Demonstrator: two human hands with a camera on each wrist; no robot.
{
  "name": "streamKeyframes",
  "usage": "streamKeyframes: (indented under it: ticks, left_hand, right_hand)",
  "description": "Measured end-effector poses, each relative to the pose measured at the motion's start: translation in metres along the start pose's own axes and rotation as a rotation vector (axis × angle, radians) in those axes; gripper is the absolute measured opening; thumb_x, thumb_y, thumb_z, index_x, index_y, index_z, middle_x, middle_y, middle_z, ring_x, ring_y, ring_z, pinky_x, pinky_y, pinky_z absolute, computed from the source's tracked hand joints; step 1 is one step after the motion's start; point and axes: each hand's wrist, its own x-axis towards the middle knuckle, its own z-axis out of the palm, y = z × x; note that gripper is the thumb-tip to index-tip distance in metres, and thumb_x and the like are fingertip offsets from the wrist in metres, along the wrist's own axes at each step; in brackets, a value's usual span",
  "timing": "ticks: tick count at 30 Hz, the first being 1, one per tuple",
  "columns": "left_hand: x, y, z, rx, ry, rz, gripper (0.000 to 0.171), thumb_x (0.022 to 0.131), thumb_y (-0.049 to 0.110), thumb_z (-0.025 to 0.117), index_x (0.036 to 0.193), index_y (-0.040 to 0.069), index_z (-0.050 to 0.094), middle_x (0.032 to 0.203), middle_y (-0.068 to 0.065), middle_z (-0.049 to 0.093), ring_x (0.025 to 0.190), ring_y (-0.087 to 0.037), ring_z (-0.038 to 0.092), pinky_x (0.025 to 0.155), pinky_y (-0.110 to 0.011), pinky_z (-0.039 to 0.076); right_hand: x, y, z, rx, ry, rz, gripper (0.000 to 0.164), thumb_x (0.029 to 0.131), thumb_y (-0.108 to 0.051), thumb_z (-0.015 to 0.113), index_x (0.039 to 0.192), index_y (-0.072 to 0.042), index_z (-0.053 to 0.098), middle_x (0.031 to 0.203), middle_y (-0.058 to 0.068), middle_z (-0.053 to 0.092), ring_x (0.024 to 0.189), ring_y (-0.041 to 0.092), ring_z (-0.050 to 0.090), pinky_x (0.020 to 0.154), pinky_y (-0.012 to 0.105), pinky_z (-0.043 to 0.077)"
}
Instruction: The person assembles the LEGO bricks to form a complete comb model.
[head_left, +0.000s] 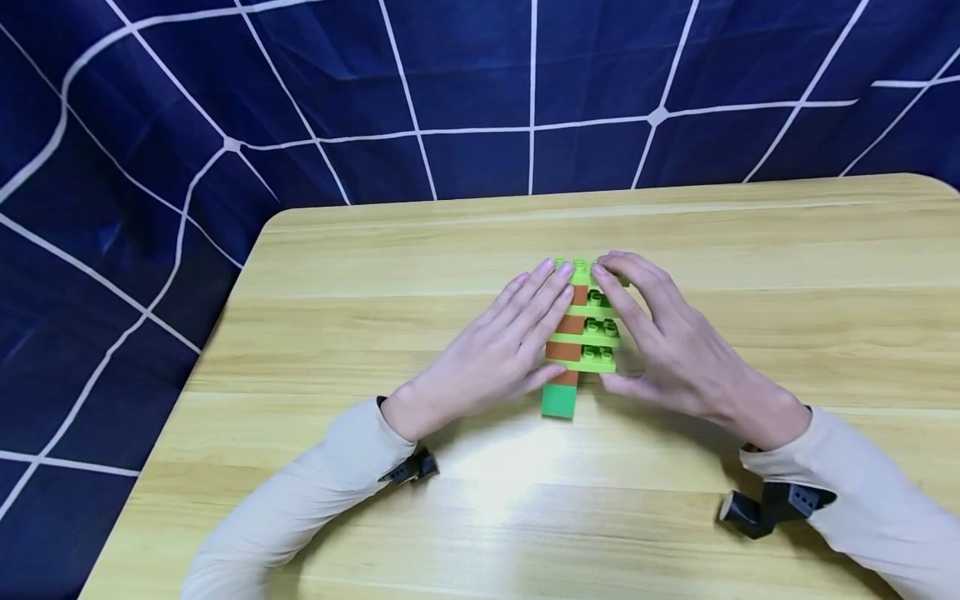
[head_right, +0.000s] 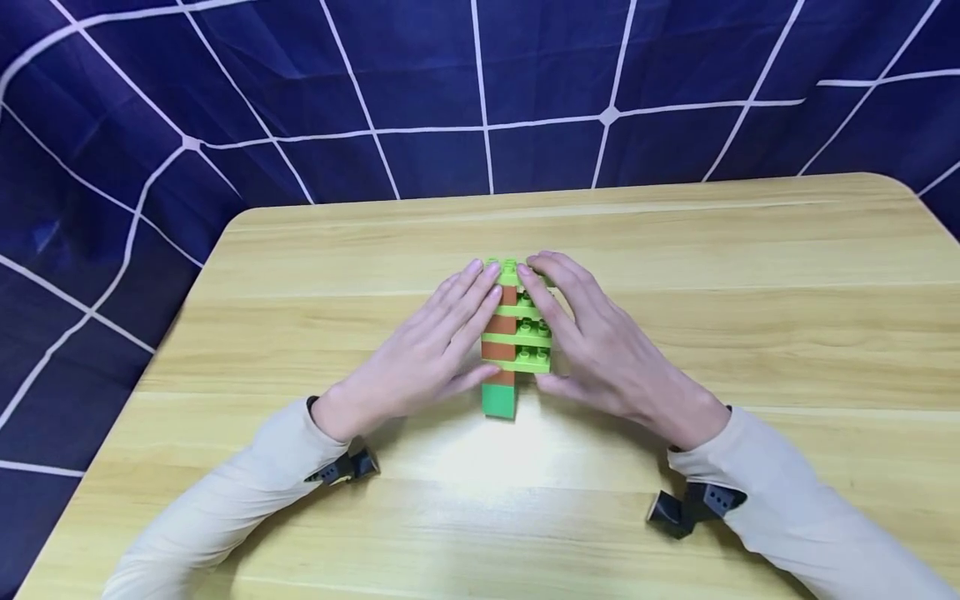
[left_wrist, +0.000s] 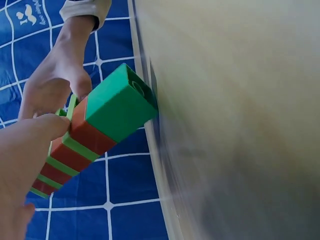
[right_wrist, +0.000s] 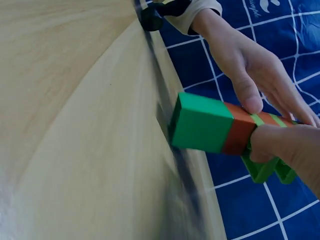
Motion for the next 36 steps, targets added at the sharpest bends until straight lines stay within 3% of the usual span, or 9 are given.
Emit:
streamKeyframes:
  ticks: [8,13,16,19,28,36]
  left_hand:
    - [0.001,0.008,0.005,-0.045,-0.16,-0.064,0.082,0.098,0.049,0.045,0.148,-0.01,0.019,0.157,-0.026,0.011,0.147,-0.036,0.004,0.122,-0.038,0.003]
    - [0.003,0.011,0.007,-0.092,-0.28,-0.09,0.083,0.1,0.052,0.039,0.15,-0.009,0.012,0.158,-0.024,0.001,0.147,-0.034,-0.004,0.121,-0.037,-0.002]
    - [0.005,0.013,0.008,-0.139,-0.354,-0.106,0.083,0.1,0.053,0.035,0.151,-0.007,0.008,0.158,-0.022,-0.004,0.146,-0.032,-0.008,0.12,-0.036,-0.004]
    - [0.006,0.013,0.01,-0.185,-0.412,-0.122,0.083,0.101,0.055,0.032,0.151,-0.006,0.007,0.159,-0.021,-0.005,0.147,-0.03,-0.007,0.12,-0.035,-0.005]
    - [0.006,0.013,0.017,-0.308,-0.55,-0.151,0.083,0.1,0.058,0.025,0.152,-0.003,0.005,0.159,-0.02,-0.004,0.147,-0.029,-0.007,0.119,-0.034,-0.004]
    - [0.008,0.012,0.021,-0.371,-0.614,-0.164,0.084,0.099,0.06,0.026,0.152,-0.001,0.006,0.159,-0.017,-0.003,0.147,-0.026,-0.006,0.119,-0.032,-0.004]
  right_hand:
    - [-0.007,0.007,-0.002,0.052,-0.103,0.085,0.107,0.05,-0.02,0.078,0.144,0.007,0.035,0.139,0.028,0.04,0.121,0.042,0.045,0.114,0.033,0.033]
    - [-0.014,0.009,0.0,0.07,-0.172,0.138,0.108,0.052,-0.024,0.079,0.146,0.004,0.034,0.139,0.027,0.041,0.12,0.04,0.047,0.102,0.048,0.046]
    - [-0.019,0.011,0.002,0.097,-0.214,0.184,0.108,0.052,-0.024,0.08,0.146,0.004,0.034,0.14,0.026,0.04,0.12,0.04,0.047,0.093,0.058,0.048]
    - [-0.023,0.012,0.005,0.128,-0.267,0.246,0.108,0.053,-0.023,0.081,0.146,0.004,0.034,0.141,0.023,0.04,0.121,0.038,0.046,0.093,0.06,0.048]
    - [-0.034,0.018,0.015,0.218,-0.375,0.381,0.105,0.056,-0.026,0.085,0.145,0.003,0.037,0.142,0.018,0.041,0.124,0.037,0.047,0.099,0.058,0.045]
    - [-0.038,0.02,0.02,0.253,-0.404,0.396,0.103,0.057,-0.025,0.084,0.144,0.004,0.038,0.14,0.018,0.042,0.122,0.034,0.048,0.098,0.056,0.046]
